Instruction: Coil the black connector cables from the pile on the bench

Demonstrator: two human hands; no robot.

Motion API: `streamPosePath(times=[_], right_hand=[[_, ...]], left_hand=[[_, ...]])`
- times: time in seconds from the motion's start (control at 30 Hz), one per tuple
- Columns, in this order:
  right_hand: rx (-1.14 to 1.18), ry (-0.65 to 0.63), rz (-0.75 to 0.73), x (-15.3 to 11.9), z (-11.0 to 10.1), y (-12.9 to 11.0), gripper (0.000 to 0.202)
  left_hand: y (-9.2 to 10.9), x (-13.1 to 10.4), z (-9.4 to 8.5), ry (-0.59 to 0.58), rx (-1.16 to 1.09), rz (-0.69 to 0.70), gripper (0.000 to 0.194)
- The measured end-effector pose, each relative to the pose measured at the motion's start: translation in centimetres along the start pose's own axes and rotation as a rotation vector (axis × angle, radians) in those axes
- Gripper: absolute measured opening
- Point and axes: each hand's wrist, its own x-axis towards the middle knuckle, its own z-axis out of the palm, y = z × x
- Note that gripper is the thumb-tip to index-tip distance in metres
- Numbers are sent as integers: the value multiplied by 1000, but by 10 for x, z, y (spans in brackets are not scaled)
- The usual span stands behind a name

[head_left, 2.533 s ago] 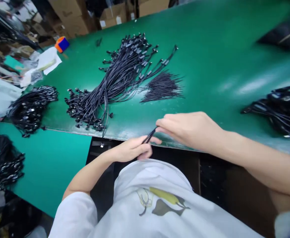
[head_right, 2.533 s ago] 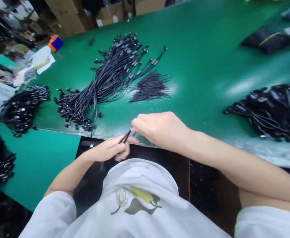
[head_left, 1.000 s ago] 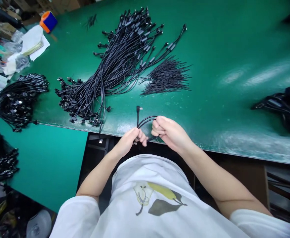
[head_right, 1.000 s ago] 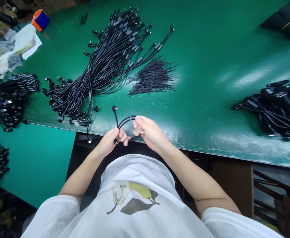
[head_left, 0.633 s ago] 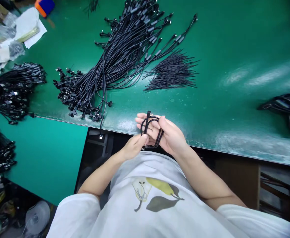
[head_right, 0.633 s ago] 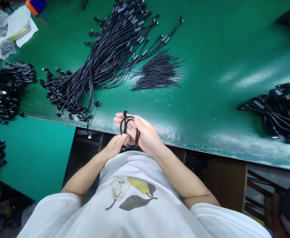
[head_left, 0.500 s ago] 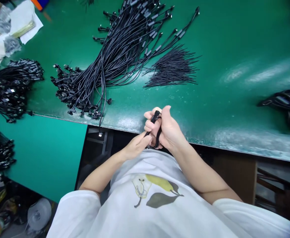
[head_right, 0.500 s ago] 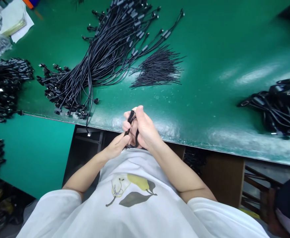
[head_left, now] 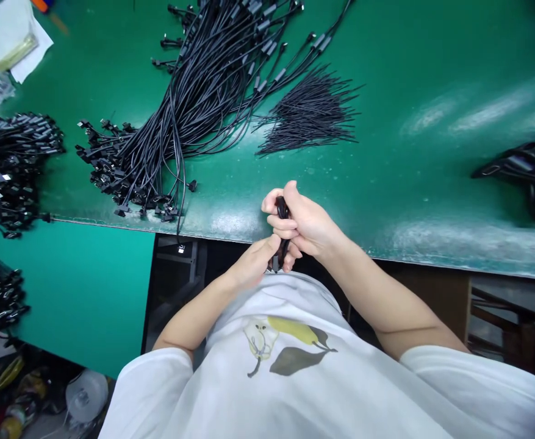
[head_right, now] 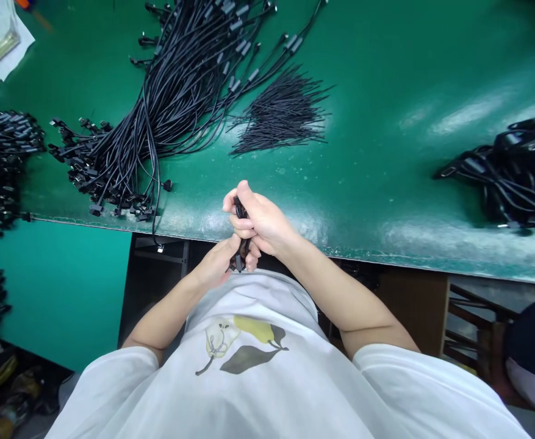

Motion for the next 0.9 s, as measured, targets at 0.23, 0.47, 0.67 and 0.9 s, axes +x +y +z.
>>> streamPosePath(times=[0.23, 0.47, 0.67, 0.9], right_hand=[[117, 27, 12, 2, -6, 3, 64], [121, -13, -43, 4, -17, 6, 60], [-711, 119, -499, 0, -46, 0, 45], [-1524, 744, -484, 38, -167, -68, 26]], left_hand=[[0, 4, 3, -5, -192, -170, 48], [4, 6, 10, 3, -245, -256, 48], [0, 10, 2, 176, 70, -87, 44], [17, 18, -13, 321, -133, -32, 39]])
